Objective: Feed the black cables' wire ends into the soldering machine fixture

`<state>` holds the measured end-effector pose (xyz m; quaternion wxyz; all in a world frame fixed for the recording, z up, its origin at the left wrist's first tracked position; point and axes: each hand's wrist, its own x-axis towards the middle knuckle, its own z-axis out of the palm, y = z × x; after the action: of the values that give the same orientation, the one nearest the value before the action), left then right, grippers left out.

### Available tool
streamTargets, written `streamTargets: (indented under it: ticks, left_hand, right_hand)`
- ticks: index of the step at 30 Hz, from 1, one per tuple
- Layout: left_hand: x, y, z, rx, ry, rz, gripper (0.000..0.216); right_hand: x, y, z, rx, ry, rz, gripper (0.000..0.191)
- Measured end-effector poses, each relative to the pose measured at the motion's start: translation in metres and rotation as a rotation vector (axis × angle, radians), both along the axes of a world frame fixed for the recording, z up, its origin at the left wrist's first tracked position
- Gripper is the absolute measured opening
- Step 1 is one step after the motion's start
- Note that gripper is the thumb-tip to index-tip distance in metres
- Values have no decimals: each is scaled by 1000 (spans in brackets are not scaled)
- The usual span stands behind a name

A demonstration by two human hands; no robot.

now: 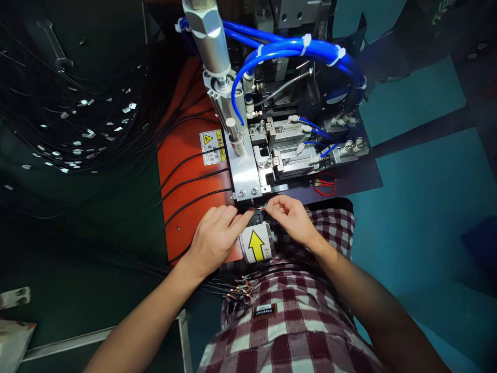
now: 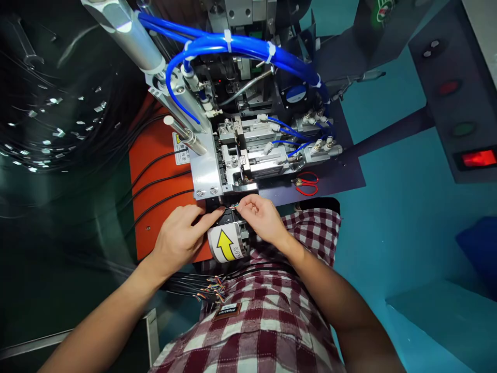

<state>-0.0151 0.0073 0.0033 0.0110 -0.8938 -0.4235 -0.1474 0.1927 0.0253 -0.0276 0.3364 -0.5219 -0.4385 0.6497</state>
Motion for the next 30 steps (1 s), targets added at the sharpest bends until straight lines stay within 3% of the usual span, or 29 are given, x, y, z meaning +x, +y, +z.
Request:
streamTargets:
  ticks: [2,5,12,17,22,30]
  left_hand:
    - [2,-4,2,49,43,12,30]
    - [3,-10,2,-10,99,51,34]
    - [-1,-9,-5,-53,19,19,27]
    - [3,-3,-1,-16,89,-3,27]
    - [10,-6,-2,24,171,48,23]
    - [13,-10,-3,-90,260,124,24]
  right_hand:
    - [1,-2,-4,-34,10,-23,27]
    - [3,-5,-9,-94,57,-75,34]
    - [-10,-1,-7,-78,58,-99,35]
    - [-15,-1,-6,-85,102,-128,32]
    - [-15,-4,-4,-47,85,-121,29]
    - [-16,-7,-8,-4,30,-116,28]
